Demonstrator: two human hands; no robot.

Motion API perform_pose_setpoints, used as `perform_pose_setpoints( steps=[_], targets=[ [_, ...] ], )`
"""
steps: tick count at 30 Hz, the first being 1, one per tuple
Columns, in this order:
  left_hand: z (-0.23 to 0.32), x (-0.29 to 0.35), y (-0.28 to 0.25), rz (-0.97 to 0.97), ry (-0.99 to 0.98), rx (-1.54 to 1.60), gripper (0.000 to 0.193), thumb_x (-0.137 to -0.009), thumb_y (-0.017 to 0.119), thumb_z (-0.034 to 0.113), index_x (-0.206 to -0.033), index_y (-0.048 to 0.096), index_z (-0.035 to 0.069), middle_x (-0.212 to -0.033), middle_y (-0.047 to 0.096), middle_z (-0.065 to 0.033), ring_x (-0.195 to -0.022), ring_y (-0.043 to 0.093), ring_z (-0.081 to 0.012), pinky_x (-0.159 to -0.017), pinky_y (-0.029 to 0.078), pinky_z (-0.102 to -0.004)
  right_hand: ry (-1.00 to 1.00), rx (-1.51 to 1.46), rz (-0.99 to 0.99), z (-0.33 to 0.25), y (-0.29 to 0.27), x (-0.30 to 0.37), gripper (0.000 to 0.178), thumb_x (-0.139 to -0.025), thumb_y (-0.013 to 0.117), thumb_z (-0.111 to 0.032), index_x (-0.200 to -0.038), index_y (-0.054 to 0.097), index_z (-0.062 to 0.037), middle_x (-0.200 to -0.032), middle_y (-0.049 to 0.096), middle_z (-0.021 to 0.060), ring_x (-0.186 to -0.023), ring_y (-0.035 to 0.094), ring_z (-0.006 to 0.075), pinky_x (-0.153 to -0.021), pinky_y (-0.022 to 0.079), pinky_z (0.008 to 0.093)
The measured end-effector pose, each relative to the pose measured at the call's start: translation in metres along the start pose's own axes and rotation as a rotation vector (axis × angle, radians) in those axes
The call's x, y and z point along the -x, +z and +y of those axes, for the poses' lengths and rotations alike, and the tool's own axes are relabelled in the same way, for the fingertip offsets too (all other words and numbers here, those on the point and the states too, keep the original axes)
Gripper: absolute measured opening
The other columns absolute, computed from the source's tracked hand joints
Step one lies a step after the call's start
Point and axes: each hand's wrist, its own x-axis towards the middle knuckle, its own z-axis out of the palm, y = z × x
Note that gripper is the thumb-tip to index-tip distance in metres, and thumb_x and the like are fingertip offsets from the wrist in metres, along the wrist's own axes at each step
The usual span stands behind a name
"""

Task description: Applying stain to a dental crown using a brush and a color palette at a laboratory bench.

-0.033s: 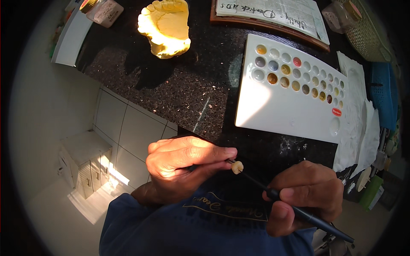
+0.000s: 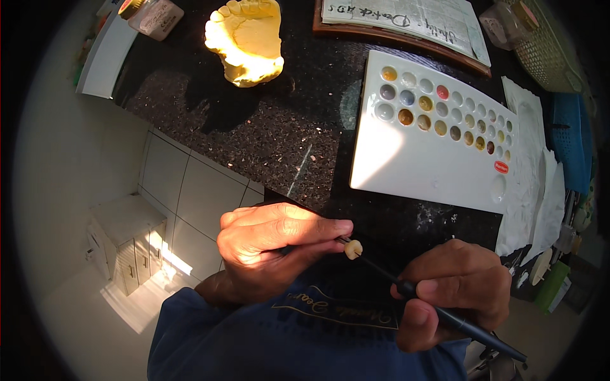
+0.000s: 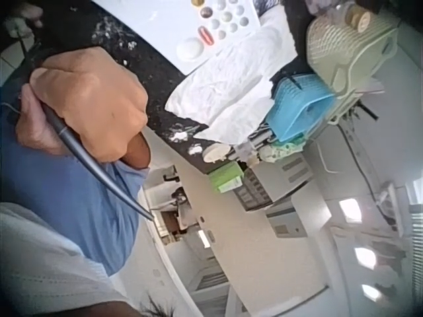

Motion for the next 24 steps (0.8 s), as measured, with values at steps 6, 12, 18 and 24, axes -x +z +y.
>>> perform_pose_setpoints(
  steps=[6,12,18,24],
  targets=[
    [-0.0015,-0.0003,-0.0015,-0.016,0.027,0.0,0.01,-0.072,0.071,0.001,-0.081,0.069,-0.003,-0.072,0.069,-0.0123,-0.062,0.068,-0.0204,-0.057,0.054,-0.0259,-0.01,-0.007,0.005,0.0015,0.0003,0.0002,0.024,-0.076,0.063,-0.005,-0.092,0.046,-0.0001,-0.066,0.057,0.0112,-0.049,0.059,0.0146,-0.043,0.05,0.0235],
    [-0.0018,-0.0001,-0.0017,-0.022,0.017,-0.016,0.01,-0.072,0.072,0.002,-0.081,0.069,-0.002,-0.072,0.069,-0.0121,-0.062,0.068,-0.0209,-0.056,0.054,-0.0263,0.013,-0.013,0.034,0.0006,0.0016,0.0017,0.022,-0.076,0.063,-0.005,-0.091,0.048,-0.0001,-0.066,0.056,0.0101,-0.049,0.06,0.0154,-0.043,0.05,0.0238],
    [-0.0001,-0.0016,-0.0019,-0.027,0.02,-0.01,0.01,-0.072,0.072,0.002,-0.08,0.069,-0.002,-0.071,0.069,-0.012,-0.061,0.068,-0.0208,-0.056,0.054,-0.0264,0.042,-0.055,-0.02,0.0,-0.0069,0.0036,0.023,-0.075,0.063,-0.005,-0.093,0.049,-0.0016,-0.067,0.056,0.0094,-0.051,0.061,0.0161,-0.043,0.051,0.0247],
    [-0.0024,0.0003,-0.0016,-0.015,0.014,-0.013,0.009,-0.072,0.071,0.002,-0.08,0.069,-0.003,-0.07,0.068,-0.0118,-0.061,0.068,-0.0205,-0.056,0.054,-0.0264,0.053,-0.009,0.02,-0.0022,-0.0002,0.0023,0.023,-0.075,0.064,-0.004,-0.092,0.049,-0.0021,-0.067,0.056,0.0095,-0.052,0.061,0.016,-0.046,0.052,0.0251]
  ],
)
